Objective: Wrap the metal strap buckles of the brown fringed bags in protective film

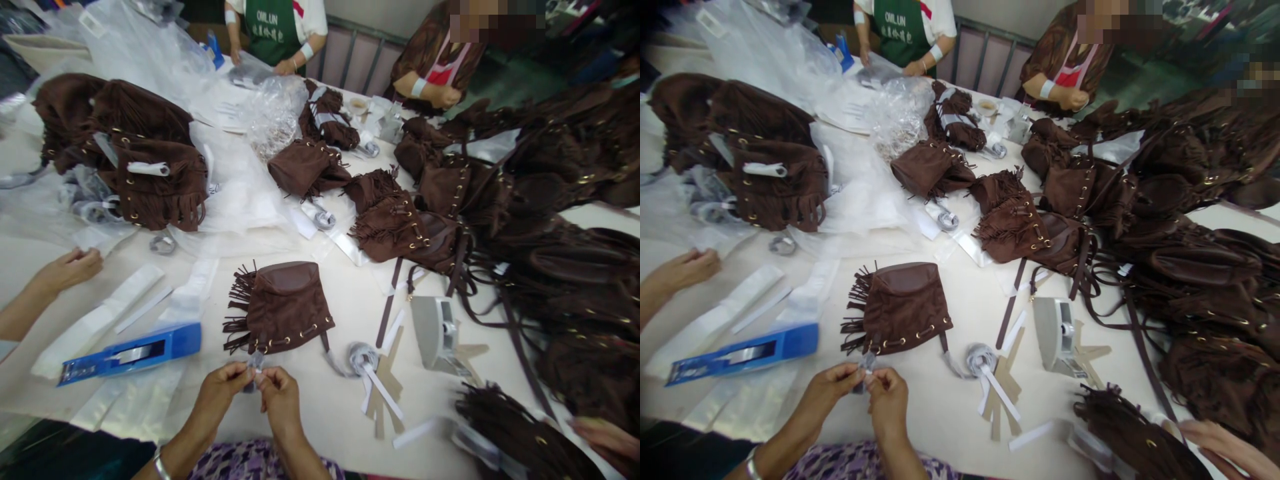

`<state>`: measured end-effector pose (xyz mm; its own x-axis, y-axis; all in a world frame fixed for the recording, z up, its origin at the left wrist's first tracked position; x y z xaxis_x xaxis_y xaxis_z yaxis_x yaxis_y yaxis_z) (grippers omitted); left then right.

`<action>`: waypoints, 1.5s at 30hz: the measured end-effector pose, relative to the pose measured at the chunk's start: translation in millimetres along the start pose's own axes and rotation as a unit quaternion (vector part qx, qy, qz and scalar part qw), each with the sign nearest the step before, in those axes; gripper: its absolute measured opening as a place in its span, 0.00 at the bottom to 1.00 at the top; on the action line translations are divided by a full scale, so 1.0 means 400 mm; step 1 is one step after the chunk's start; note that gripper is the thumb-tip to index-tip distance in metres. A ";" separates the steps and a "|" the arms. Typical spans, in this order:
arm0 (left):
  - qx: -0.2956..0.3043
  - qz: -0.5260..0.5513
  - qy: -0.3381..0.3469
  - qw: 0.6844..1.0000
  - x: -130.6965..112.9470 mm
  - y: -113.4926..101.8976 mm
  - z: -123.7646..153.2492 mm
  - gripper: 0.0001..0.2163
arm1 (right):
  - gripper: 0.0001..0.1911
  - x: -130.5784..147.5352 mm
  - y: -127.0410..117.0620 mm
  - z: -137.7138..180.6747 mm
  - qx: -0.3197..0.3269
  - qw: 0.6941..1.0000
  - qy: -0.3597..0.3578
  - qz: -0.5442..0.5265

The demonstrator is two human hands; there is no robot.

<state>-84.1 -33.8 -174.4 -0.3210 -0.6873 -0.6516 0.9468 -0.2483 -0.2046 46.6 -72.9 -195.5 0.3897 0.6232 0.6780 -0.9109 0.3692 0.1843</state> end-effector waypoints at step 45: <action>-0.036 -0.054 0.279 0.958 -0.236 -0.144 0.091 0.22 | 0.11 0.393 0.002 -0.004 0.214 0.947 -0.180 0.159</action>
<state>-109.1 20.6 -74.6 -0.3754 -0.1829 -0.9087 0.9138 -0.2368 -0.3298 107.4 26.4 -89.8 0.0855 0.3525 0.9319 -0.9761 -0.1580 0.1493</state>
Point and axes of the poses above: each hand's wrist, its own z-axis away from the middle knuckle, its own y-axis out of the palm, x = y × z, the point moved 4 cm from there along -z, towards the middle knuckle, and after that the axes turned 7 degrees about -z, right-handed, at the moved point
